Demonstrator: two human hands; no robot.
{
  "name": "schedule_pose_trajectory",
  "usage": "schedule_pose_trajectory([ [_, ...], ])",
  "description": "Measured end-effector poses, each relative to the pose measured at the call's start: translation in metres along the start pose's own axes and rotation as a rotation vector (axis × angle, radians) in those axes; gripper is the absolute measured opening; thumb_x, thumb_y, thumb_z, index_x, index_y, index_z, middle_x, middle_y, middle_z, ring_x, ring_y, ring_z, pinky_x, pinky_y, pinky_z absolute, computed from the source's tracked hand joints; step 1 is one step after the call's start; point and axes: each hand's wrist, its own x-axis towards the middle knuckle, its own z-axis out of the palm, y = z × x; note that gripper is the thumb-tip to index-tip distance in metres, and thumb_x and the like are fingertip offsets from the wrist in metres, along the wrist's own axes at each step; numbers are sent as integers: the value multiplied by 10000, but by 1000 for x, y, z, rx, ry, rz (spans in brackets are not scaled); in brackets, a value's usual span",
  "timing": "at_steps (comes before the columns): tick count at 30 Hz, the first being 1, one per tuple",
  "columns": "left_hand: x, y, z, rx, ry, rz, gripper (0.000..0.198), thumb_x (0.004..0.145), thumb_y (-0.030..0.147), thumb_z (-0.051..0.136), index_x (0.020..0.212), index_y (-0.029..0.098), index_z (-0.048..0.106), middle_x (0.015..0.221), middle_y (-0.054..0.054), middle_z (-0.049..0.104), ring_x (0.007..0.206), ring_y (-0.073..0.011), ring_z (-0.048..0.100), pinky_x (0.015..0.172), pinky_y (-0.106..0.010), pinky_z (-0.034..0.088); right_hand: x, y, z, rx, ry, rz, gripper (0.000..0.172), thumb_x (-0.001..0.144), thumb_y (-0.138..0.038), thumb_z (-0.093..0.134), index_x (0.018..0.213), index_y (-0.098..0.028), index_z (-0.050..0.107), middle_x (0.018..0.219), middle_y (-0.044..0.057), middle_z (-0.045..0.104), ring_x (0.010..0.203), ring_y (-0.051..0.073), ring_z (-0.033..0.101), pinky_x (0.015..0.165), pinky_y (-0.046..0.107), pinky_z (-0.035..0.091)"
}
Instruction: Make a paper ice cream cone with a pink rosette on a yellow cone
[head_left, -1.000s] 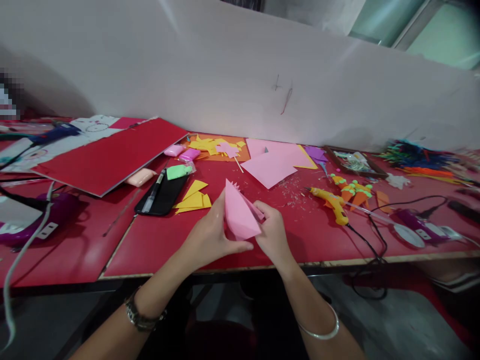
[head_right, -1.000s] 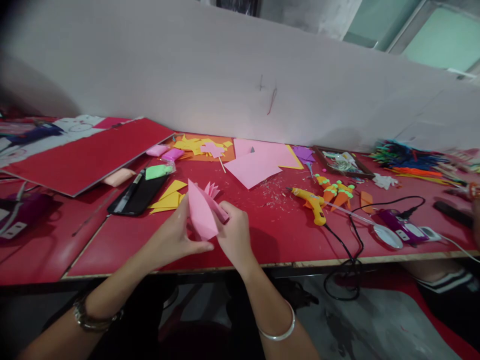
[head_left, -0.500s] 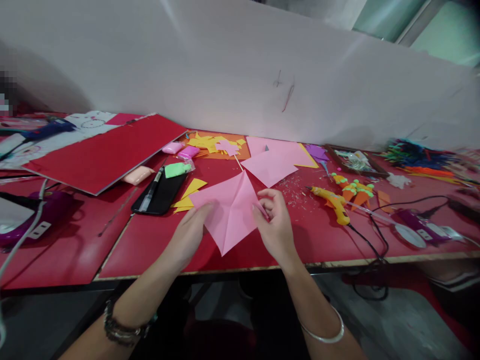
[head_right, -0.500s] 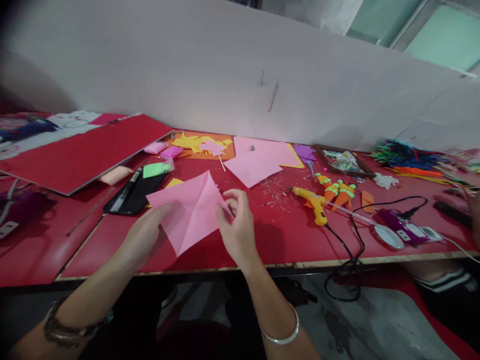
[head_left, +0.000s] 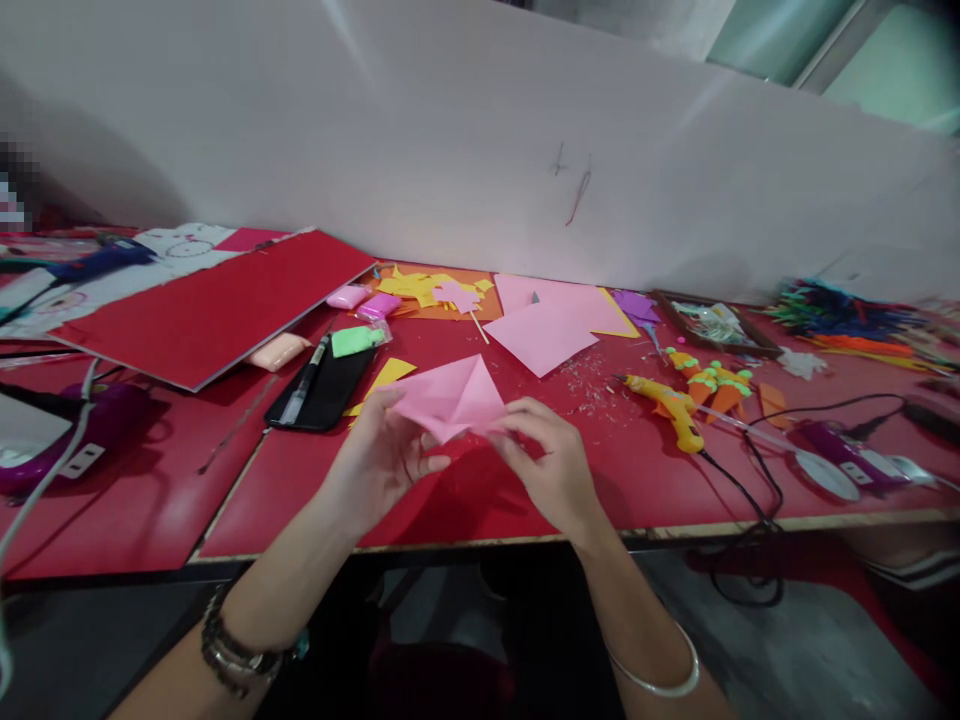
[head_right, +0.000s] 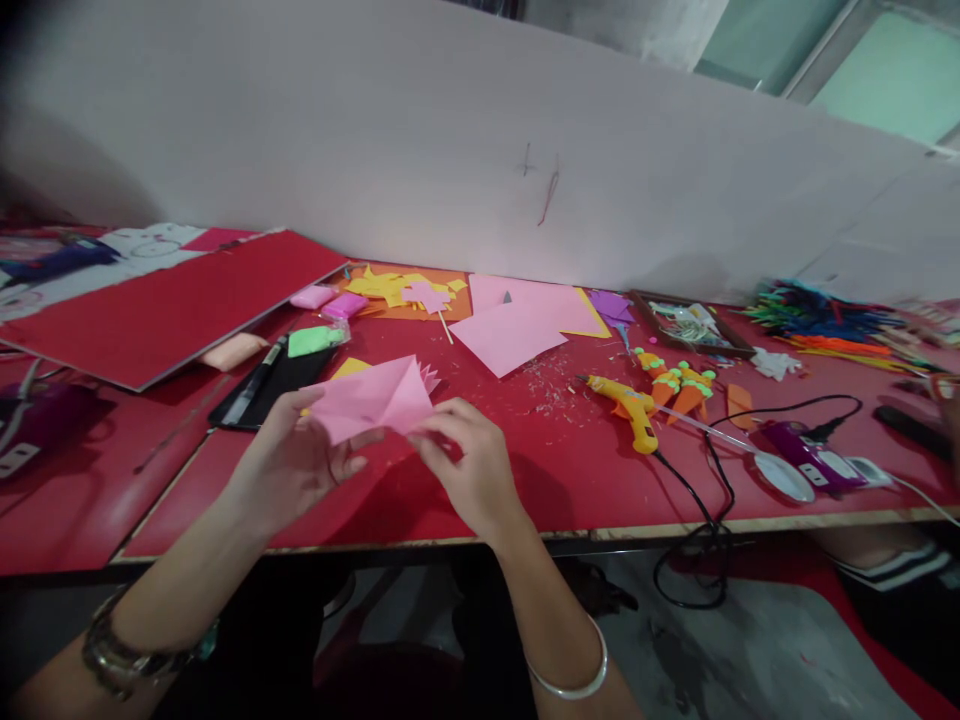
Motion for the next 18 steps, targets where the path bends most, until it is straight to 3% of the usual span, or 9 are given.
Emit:
schedule_pose_trajectory([
  [3,3,-5,-3,36,-158,28,242,713,381,555,846,185,604,867,-21,633,824,-184,623,543,-220,530,1,1,1,94,92,152,200,807,-298,474,672,-176,557,634,-11,531,613,104,525,600,218,408],
  [6,7,-13,-6,242,-88,201,210,673,318,636,840,193,607,834,0,636,764,-134,614,618,-220,518,1,2,0,167,92,249,199,806,-304,471,667,-174,527,569,-37,500,545,86,507,557,201,390],
  [11,7,-18,-7,625,28,422,200,679,329,636,636,134,615,585,-2,624,552,-99,574,574,-199,469,1,3,1,279,59,247,159,781,-309,505,687,-182,525,596,-38,505,574,85,516,569,202,404],
  [13,6,-18,-6,582,40,424,209,673,336,639,638,133,613,571,-3,624,544,-106,577,569,-210,471,1,3,4,405,124,274,147,763,-315,531,861,-205,524,658,-35,542,594,87,541,588,209,435],
  [15,7,-19,-5,460,40,406,202,659,328,655,701,135,616,600,2,630,549,-106,582,575,-218,482,2,3,8,534,185,307,317,737,-326,563,1020,-226,463,732,-21,581,613,93,568,612,227,467],
  [18,8,-22,-3,360,6,398,190,658,298,665,751,139,617,645,8,639,583,-101,591,612,-221,493,1,0,15,602,137,336,264,717,-337,587,930,-197,519,724,2,613,614,104,584,634,249,490],
])
